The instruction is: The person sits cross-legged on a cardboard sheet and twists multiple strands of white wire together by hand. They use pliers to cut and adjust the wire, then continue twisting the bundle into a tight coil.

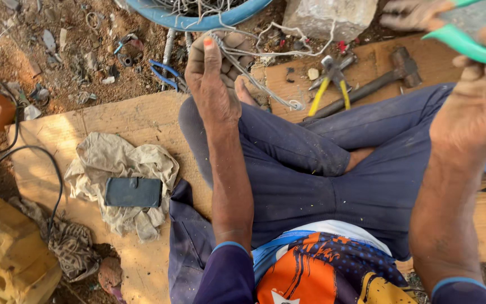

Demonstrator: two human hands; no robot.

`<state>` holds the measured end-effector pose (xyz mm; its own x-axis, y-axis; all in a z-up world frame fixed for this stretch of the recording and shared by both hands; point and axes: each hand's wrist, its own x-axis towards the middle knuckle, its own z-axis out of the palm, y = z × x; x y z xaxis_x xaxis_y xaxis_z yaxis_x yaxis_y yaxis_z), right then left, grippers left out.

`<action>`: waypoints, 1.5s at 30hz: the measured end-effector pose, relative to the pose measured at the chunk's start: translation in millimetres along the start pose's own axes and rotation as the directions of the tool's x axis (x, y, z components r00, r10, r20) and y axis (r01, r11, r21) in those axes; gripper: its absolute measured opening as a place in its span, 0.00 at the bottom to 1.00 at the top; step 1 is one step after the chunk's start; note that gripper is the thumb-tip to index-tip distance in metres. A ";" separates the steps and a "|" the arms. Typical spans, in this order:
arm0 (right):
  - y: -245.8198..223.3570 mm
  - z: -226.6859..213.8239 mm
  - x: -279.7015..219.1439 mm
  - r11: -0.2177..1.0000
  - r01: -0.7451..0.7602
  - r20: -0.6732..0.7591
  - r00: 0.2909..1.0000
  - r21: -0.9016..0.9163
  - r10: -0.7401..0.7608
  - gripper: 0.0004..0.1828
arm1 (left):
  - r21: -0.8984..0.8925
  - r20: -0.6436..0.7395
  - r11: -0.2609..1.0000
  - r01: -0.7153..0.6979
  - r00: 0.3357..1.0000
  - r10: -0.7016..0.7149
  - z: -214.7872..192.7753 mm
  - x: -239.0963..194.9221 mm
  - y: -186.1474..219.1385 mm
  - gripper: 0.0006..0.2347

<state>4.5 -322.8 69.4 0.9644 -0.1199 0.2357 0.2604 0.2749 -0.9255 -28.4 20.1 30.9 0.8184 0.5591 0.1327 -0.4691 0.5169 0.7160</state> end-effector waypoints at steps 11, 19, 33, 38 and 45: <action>41.0 -27.4 -79.2 0.596 -0.701 0.337 0.712 0.391 0.616 0.16 | 0.134 0.009 0.991 0.022 1.000 -0.023 14.9 -9.0 -31.1 0.09; 37.0 -28.5 -102.2 0.718 -0.683 0.442 0.689 0.131 0.575 0.15 | 0.170 -0.001 0.985 0.005 1.000 -0.004 4.7 -27.5 -49.1 0.10; 30.3 16.0 -91.7 0.447 -0.840 0.459 0.542 0.307 0.703 0.39 | 0.159 -0.033 0.987 -0.020 0.999 0.025 -7.3 -30.0 -52.9 0.10; 12.8 2.8 -79.7 0.365 -0.760 0.742 0.632 0.538 0.222 0.39 | 0.204 -0.021 0.978 -0.039 0.999 0.044 -3.4 -39.8 -57.5 0.10; 18.1 -28.6 -93.8 0.332 -0.758 0.625 0.652 0.562 0.430 0.29 | 0.284 -0.055 0.959 -0.012 0.998 0.029 -10.4 -37.7 -58.4 0.10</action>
<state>-82.6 -333.9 22.0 0.7694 0.6360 -0.0595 -0.6183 0.7180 -0.3197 -35.3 -24.5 -23.0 0.7848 0.6089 0.1155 -0.3659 0.3048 0.8793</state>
